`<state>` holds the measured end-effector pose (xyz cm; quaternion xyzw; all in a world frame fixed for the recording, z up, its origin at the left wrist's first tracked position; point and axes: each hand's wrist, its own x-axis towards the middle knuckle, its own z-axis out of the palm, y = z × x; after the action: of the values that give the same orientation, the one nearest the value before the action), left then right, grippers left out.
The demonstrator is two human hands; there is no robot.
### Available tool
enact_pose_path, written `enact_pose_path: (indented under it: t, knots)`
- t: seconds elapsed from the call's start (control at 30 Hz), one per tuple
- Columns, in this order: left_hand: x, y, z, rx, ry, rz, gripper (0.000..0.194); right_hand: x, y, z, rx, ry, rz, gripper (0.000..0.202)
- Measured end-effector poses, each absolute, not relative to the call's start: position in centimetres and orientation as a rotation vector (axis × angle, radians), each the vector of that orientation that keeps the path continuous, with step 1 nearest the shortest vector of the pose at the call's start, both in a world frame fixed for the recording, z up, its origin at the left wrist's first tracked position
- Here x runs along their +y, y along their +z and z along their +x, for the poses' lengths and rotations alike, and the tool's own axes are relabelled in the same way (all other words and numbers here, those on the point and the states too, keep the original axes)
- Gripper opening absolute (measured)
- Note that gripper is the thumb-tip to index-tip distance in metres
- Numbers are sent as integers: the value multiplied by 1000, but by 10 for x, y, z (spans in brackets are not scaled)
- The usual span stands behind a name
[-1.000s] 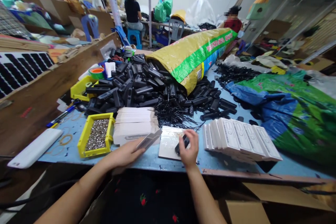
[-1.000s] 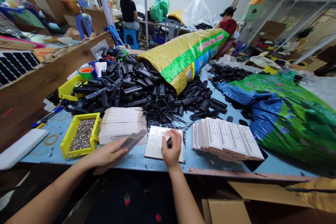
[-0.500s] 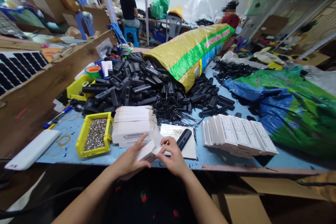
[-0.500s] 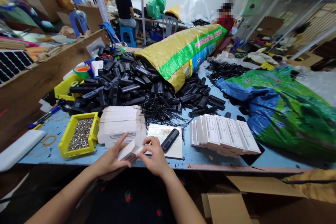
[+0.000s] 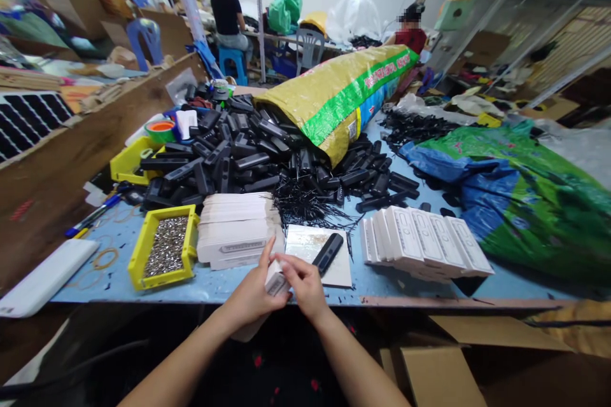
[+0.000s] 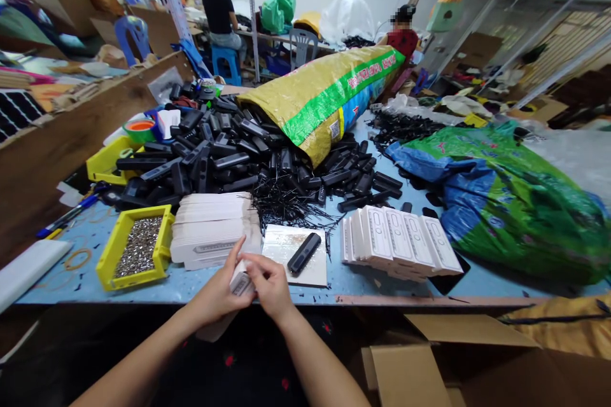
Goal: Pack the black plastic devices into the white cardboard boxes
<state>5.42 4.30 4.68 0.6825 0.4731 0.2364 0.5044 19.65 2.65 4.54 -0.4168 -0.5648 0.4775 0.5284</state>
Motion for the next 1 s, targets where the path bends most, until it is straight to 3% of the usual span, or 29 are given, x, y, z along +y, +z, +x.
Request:
enact_pose_path:
  t: [0.13, 0.23, 0.3, 0.37, 0.47, 0.57, 0.63, 0.77, 0.87, 1.0]
  knots:
    - [45, 35, 49, 1085, 611, 1615, 104, 23, 39, 210, -1740, 982, -934, 37]
    - [48, 27, 34, 1138, 625, 1407, 99, 35, 30, 256, -2090, 925, -1153, 50]
    - [51, 27, 20, 1067, 616, 1096, 89, 44, 27, 291, -2247, 730, -1413, 57]
    - [54, 29, 8, 957, 670, 722, 75, 49, 28, 314, -2321, 601, -1511, 50]
    - [55, 32, 9, 1020, 1007, 266, 48, 43, 37, 310, -2006, 722, -1372, 29]
    - [48, 34, 30, 1077, 1251, 69, 31, 30, 45, 266, -1321, 825, -1074, 36]
    - [40, 33, 47, 1036, 1210, 45, 29, 24, 46, 233, -1112, 764, -970, 40]
    - [23, 23, 54, 1052, 900, 337, 46, 22, 40, 198, -1200, 661, -964, 53]
    - [22, 10, 40, 1342, 1035, 1066, 71, 28, 38, 198, -1321, 758, -894, 66]
    - [32, -2, 26, 1438, 946, 1782, 68, 68, 34, 222, -1751, 831, -1085, 38]
